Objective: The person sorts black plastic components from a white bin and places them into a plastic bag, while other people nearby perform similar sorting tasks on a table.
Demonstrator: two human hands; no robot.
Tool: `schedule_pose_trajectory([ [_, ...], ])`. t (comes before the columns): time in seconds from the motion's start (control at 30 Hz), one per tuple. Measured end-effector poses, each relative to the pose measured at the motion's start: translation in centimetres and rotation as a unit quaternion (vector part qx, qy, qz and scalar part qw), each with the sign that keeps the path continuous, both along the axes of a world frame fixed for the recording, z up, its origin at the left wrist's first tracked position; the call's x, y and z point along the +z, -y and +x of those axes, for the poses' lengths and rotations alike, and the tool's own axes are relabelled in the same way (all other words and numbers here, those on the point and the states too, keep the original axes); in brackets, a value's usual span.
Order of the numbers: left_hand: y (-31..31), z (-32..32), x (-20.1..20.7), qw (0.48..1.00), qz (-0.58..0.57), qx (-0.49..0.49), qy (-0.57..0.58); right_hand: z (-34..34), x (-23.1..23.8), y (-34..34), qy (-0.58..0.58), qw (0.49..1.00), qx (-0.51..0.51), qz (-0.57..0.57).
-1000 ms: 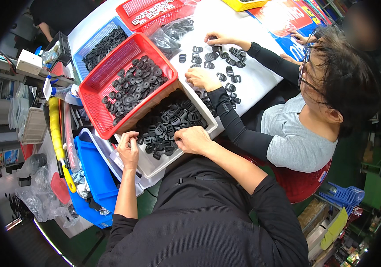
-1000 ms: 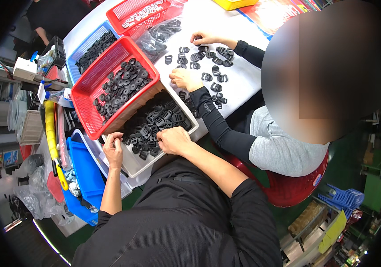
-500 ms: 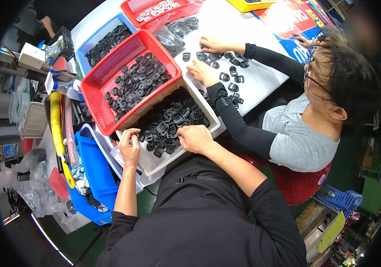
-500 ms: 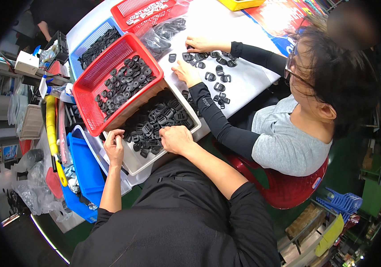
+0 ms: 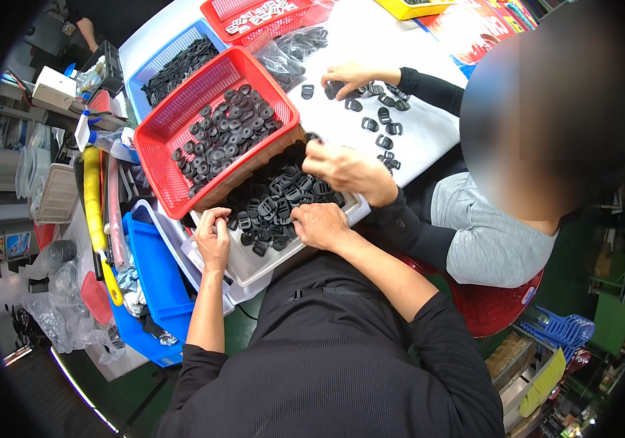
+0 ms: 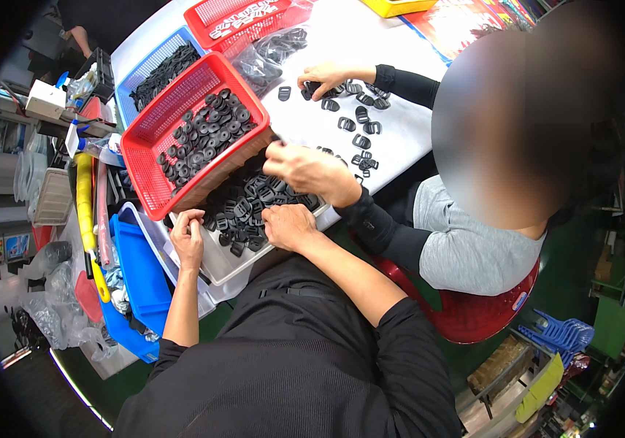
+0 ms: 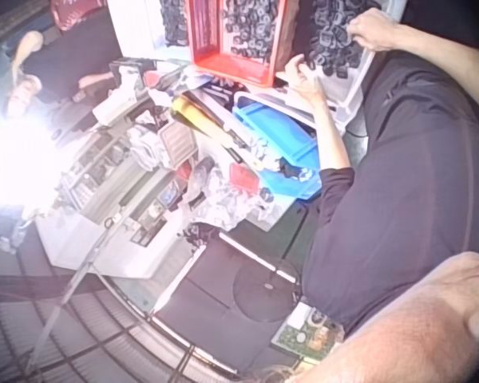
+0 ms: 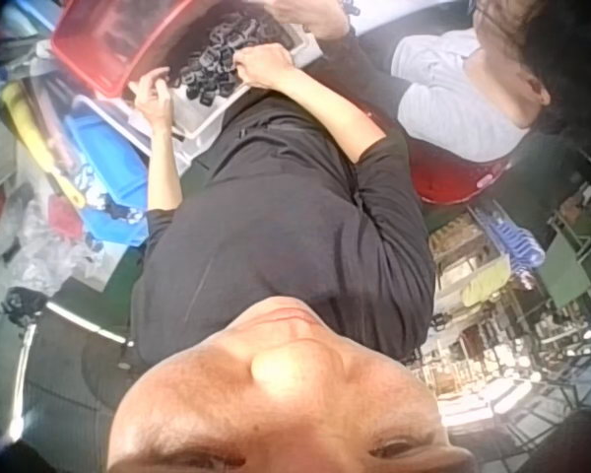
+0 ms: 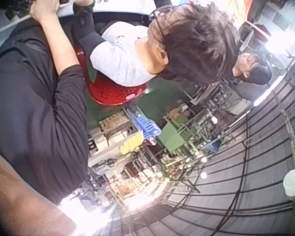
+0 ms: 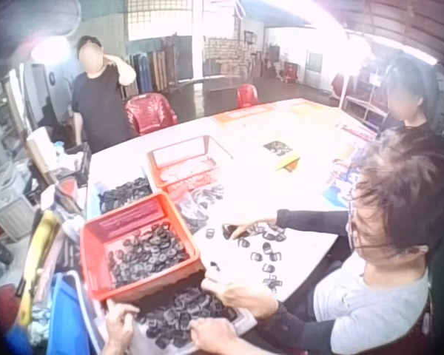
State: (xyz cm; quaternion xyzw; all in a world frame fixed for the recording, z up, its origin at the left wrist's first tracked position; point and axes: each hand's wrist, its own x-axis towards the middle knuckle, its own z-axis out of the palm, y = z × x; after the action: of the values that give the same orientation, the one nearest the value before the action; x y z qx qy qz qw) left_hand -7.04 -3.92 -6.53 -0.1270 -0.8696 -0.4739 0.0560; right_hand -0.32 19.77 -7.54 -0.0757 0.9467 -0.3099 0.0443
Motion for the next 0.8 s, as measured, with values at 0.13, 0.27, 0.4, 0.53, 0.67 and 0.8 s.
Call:
schedule_pose_trajectory([
  [0.13, 0.0, 0.0, 0.0, 1.000, 0.001, 0.000, 0.003, 0.2, -0.3, 0.1, -0.002, 1.000, -0.007, -0.014],
  [0.27, 0.0, 0.0, 0.0, 1.000, 0.000, -0.006, -0.002, 0.3, -0.3, 0.1, 0.006, 1.000, 0.004, -0.013],
  [0.4, 0.0, 0.0, 0.0, 1.000, 0.003, -0.004, 0.000, 0.4, -1.4, 0.2, -0.031, 0.999, 0.015, -0.010],
  [0.53, 0.0, -0.1, 0.0, 1.000, 0.000, -0.003, 0.001, 0.2, -1.7, 0.1, -0.009, 0.999, 0.021, -0.036],
  [0.67, 0.1, -0.2, -0.1, 1.000, 0.001, -0.004, -0.003, 0.9, -0.7, 1.4, -0.103, 0.982, 0.054, -0.146],
  [0.8, 0.2, -0.2, -0.1, 1.000, -0.003, -0.005, -0.002, 1.4, 1.5, 3.7, -0.121, 0.966, 0.194, -0.120],
])
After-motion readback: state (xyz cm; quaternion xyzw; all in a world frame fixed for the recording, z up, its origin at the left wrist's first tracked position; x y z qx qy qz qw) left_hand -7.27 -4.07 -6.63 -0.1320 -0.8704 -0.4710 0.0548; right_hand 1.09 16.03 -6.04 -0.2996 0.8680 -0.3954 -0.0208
